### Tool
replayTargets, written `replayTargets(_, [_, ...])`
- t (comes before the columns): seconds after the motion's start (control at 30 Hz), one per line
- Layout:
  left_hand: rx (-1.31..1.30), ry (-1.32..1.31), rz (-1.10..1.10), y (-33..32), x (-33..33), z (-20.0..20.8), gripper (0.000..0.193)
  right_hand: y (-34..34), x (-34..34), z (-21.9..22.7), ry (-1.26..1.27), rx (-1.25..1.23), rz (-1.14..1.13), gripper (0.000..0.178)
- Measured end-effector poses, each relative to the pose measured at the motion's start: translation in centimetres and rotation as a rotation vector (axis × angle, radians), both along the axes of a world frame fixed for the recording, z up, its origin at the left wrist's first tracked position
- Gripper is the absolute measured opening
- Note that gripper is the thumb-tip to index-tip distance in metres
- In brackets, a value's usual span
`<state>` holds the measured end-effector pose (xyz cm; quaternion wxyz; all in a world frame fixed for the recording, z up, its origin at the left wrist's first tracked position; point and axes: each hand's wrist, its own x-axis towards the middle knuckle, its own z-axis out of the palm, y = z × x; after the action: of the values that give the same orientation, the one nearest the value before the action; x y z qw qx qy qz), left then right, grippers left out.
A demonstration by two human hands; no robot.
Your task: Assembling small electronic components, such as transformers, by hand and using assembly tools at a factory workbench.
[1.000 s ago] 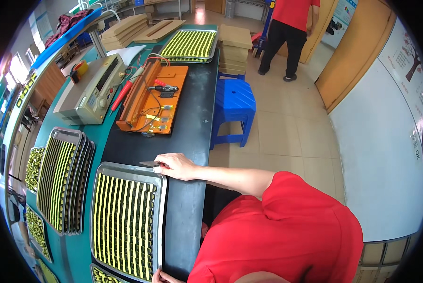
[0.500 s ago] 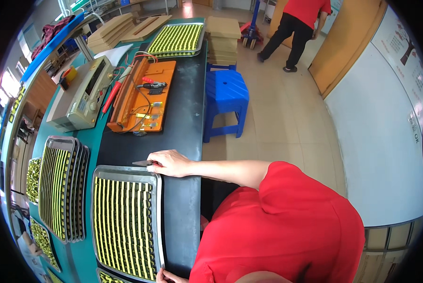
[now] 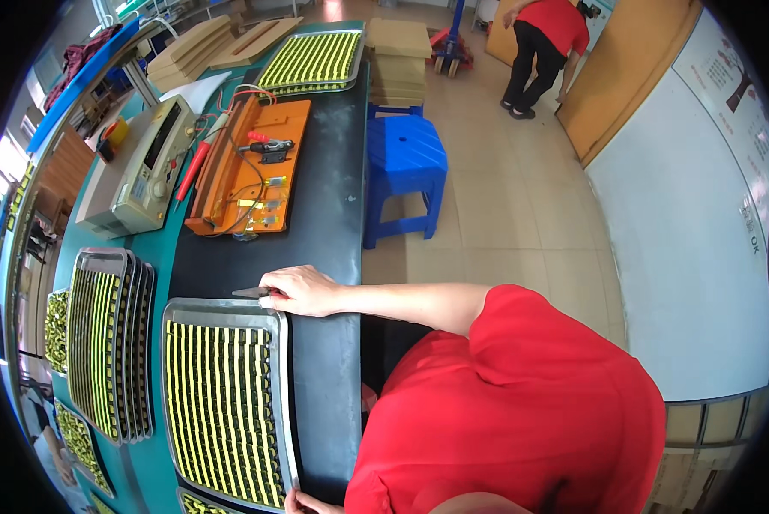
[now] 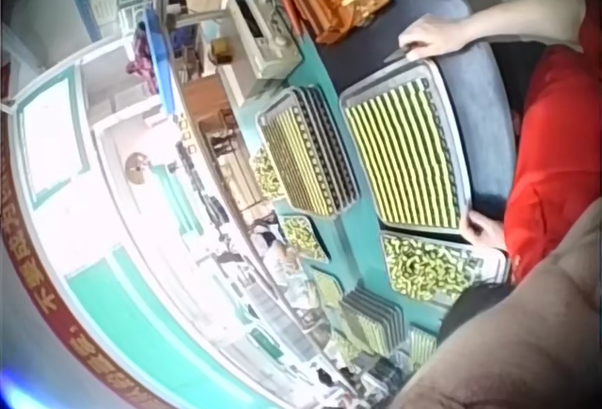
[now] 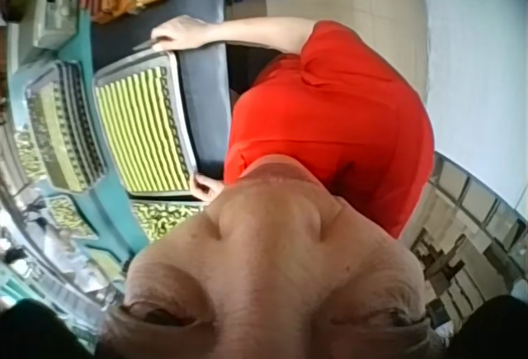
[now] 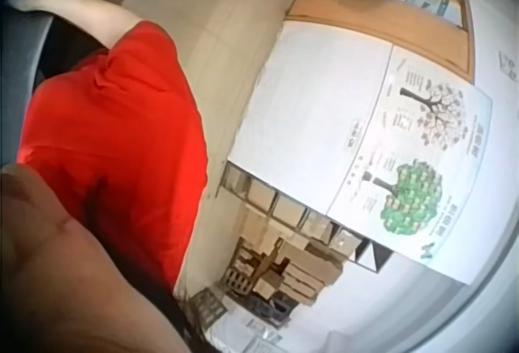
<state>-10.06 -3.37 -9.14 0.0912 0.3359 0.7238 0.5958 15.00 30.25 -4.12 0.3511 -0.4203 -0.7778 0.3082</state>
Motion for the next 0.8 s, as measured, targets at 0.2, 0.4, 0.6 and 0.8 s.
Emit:
replayTargets(0.2, [-0.083, -0.237, 0.084, 1.0, 2.2, 3.5, 0.024, 0.0, -0.1, 0.2, 0.007, -0.015, 0.019, 0.027])
replayTargets(0.4, [-0.018, -0.072, 0.002, 4.8, 3.8, 9.6, 0.014, -0.1, -0.2, 0.8, -0.057, -0.023, -0.005, 0.028])
replayTargets(0.6, [0.077, 0.040, -0.443, 9.1, 7.0, 14.8, 0.011, -0.3, -0.2, 0.5, -0.047, -0.003, -0.006, 0.028])
replayTargets(0.8, [0.320, 0.227, -0.970, 13.3, 11.3, 21.2, 0.024, 0.3, 0.6, -0.5, -0.038, 0.079, -0.051, 0.031])
